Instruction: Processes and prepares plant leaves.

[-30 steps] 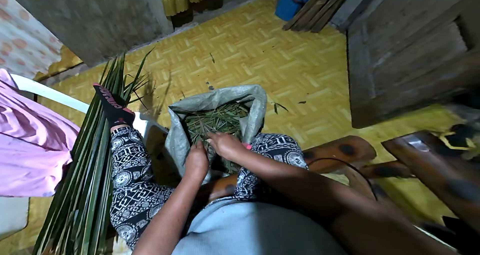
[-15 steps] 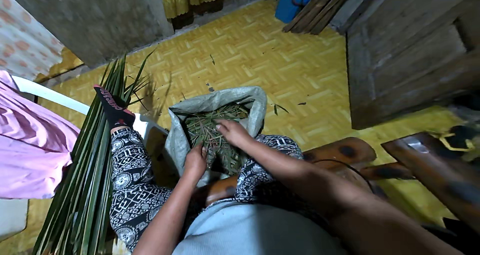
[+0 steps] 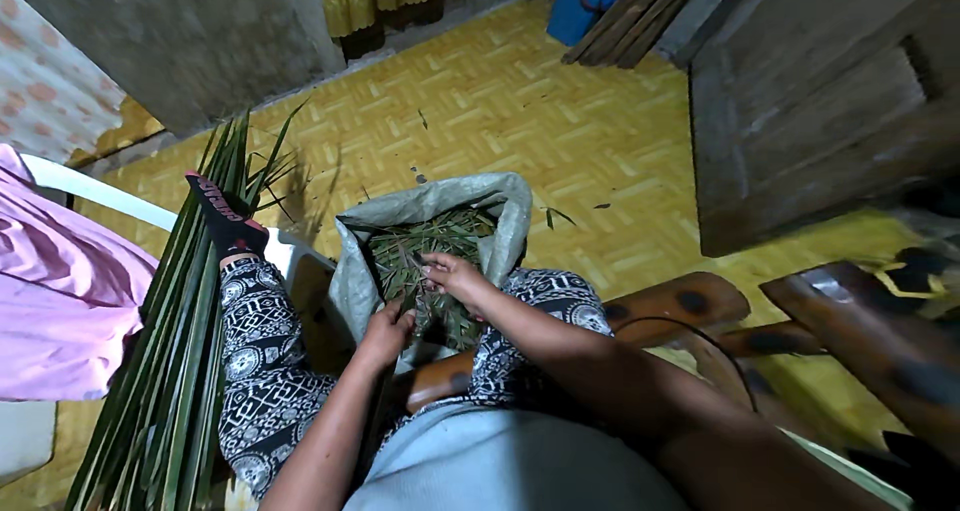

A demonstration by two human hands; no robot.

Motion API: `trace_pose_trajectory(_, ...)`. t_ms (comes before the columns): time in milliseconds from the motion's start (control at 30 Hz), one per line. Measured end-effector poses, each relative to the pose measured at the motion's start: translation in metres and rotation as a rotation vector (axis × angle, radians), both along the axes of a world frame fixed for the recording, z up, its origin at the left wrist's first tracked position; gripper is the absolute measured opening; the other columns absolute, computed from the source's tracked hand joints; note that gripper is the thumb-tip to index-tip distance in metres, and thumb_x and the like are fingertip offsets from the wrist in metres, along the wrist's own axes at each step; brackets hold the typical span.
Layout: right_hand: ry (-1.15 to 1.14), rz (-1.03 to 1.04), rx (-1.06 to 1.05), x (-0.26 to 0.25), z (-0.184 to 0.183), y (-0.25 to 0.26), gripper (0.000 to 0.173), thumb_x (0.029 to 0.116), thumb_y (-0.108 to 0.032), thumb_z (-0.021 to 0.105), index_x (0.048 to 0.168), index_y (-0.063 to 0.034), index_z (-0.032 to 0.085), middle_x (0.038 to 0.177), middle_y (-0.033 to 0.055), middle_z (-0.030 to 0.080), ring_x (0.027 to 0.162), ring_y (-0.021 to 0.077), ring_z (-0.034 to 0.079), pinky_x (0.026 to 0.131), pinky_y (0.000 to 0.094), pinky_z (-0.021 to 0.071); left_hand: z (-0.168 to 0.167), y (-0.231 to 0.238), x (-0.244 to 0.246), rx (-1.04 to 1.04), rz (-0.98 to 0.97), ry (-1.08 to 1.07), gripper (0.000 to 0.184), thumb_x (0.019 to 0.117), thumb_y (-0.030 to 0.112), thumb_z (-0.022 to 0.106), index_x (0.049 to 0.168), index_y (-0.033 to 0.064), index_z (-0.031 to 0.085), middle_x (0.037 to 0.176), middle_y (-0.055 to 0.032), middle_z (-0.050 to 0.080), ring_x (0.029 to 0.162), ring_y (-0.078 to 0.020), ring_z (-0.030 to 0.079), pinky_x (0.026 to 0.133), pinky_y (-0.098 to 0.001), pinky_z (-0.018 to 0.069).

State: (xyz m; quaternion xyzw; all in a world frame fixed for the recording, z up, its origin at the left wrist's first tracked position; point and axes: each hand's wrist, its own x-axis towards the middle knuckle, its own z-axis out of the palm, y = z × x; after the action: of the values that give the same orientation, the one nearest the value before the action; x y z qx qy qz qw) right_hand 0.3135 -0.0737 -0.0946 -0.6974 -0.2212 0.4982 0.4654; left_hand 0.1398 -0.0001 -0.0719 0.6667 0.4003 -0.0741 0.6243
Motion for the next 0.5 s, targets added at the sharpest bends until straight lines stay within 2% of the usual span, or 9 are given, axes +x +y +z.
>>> trace_pose_trajectory(133,0.095,-0.013,0.003,-0.001,-0.003,0.0,0.036,0.1058,-0.012,0.058,0.142,-0.0064,0.054,0.107,0.0081,0.064,0.074,0.0078,0.057,0.067,0.0237,0.0475,-0.002,-0.002,-0.005,0.019,0.006,-0.002,0.03,0.1109,0.017,0.046,0.132,-0.0004,0.058,0.092,-0.0053,0.064,0.069,-0.0079,0.061,0.067,-0.0248,0.054)
trace_pose_trajectory(233,0.159,-0.029,-0.002,-0.003,0.002,0.001,0.035,0.1053,-0.009,0.057,0.14,-0.0061,0.055,0.1,0.0063,0.064,0.07,0.0066,0.055,0.064,0.0214,0.0463,-0.001,-0.002,-0.004,0.084,-0.015,0.034,0.033,0.1109,0.019,0.047,0.137,0.0015,0.058,0.094,-0.0064,0.066,0.07,-0.009,0.061,0.069,-0.0261,0.0534)
trace_pose_trajectory(333,0.173,-0.078,0.001,0.003,0.002,0.003,0.037,0.1058,-0.012,0.058,0.142,-0.0062,0.054,0.095,0.0049,0.063,0.066,0.0063,0.053,0.062,0.0214,0.0454,0.001,-0.003,-0.007,0.084,-0.03,0.056,0.037,0.1104,0.021,0.049,0.142,0.0038,0.054,0.099,-0.0076,0.066,0.073,-0.0101,0.061,0.07,-0.0274,0.0529)
trace_pose_trajectory(500,0.179,-0.135,0.016,0.014,0.003,0.002,0.034,0.1065,-0.015,0.057,0.14,-0.007,0.056,0.087,0.0028,0.062,0.061,0.0058,0.051,0.057,0.0204,0.0438,0.001,-0.006,-0.015,-0.014,0.051,-0.017,0.029,0.1112,0.019,0.047,0.128,-0.0006,0.06,0.09,-0.0034,0.065,0.068,-0.0054,0.059,0.065,-0.0218,0.0519)
